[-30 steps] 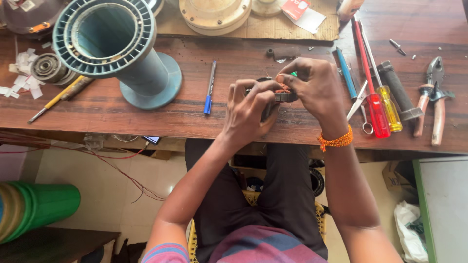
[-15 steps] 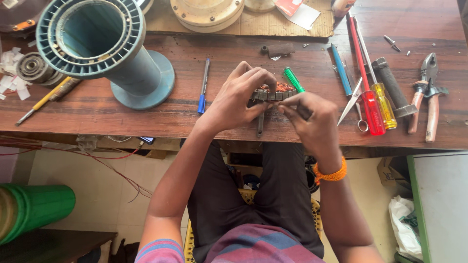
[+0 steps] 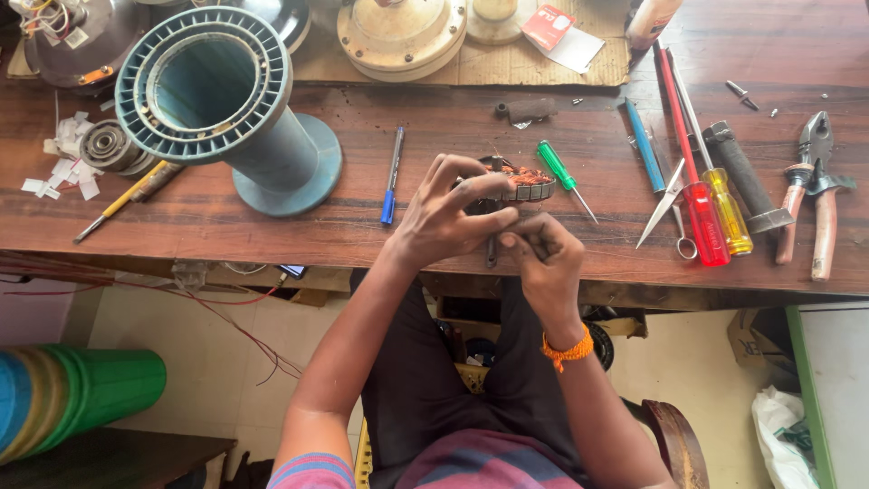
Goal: The person sits at a workbench holding an electric motor armature and works copper winding wire around its slots by hand, pressing and tucking the wire coils into place while rotating the armature. They continue adjusting and seating the windings around the armature throughout the clip.
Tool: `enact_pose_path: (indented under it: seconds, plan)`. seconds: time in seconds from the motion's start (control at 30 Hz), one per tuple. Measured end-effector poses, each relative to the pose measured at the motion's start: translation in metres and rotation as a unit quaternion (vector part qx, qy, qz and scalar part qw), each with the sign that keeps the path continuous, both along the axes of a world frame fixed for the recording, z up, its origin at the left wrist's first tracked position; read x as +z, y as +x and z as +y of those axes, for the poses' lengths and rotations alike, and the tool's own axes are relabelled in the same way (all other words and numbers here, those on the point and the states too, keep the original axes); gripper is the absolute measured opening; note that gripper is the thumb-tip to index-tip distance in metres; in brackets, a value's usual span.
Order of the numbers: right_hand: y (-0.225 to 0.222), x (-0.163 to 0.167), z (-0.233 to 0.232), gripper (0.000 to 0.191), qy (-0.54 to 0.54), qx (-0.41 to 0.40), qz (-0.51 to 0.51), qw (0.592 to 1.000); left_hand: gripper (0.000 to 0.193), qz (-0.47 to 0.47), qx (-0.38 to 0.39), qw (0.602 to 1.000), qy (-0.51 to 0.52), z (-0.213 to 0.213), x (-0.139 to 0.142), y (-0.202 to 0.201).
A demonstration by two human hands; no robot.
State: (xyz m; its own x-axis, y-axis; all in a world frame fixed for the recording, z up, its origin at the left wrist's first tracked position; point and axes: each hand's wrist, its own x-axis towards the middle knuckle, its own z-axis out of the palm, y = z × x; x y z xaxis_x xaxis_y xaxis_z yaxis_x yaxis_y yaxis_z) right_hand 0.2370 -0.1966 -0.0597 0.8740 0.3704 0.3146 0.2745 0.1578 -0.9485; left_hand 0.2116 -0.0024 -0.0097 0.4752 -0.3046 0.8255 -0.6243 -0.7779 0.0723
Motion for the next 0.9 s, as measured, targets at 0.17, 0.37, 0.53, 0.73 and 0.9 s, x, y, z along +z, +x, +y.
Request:
enact_pose_path:
  seconds: [0.17, 0.37, 0.53, 0.73, 0.9]
  plan:
    - [0.001, 0.024, -0.016, 0.009, -0.102, 0.01, -0.023, 0.995, 0.022, -0.012, 0.002, 0.999, -0.03, 0.0, -0.009, 0.002]
    - [0.01, 0.076, -0.023, 0.009, -0.181, -0.039, -0.192, 0.964, 0.023, 0.019, -0.001, 0.988, -0.153, -0.008, -0.021, -0.003]
    - [0.02, 0.106, 0.0, 0.009, -0.22, -0.052, -0.246, 0.943, 0.019, 0.0, 0.022, 0.978, -0.207, -0.019, -0.021, -0.004]
    - [0.047, 0.116, 0.014, 0.005, -0.233, 0.041, -0.141, 0.961, 0.016, 0.015, 0.037, 0.962, -0.27, -0.032, -0.024, -0.006]
    - [0.053, 0.117, 0.005, 0.006, -0.228, 0.08, -0.135, 0.961, 0.014, 0.004, 0.039, 0.969, -0.245, -0.03, -0.027, -0.008]
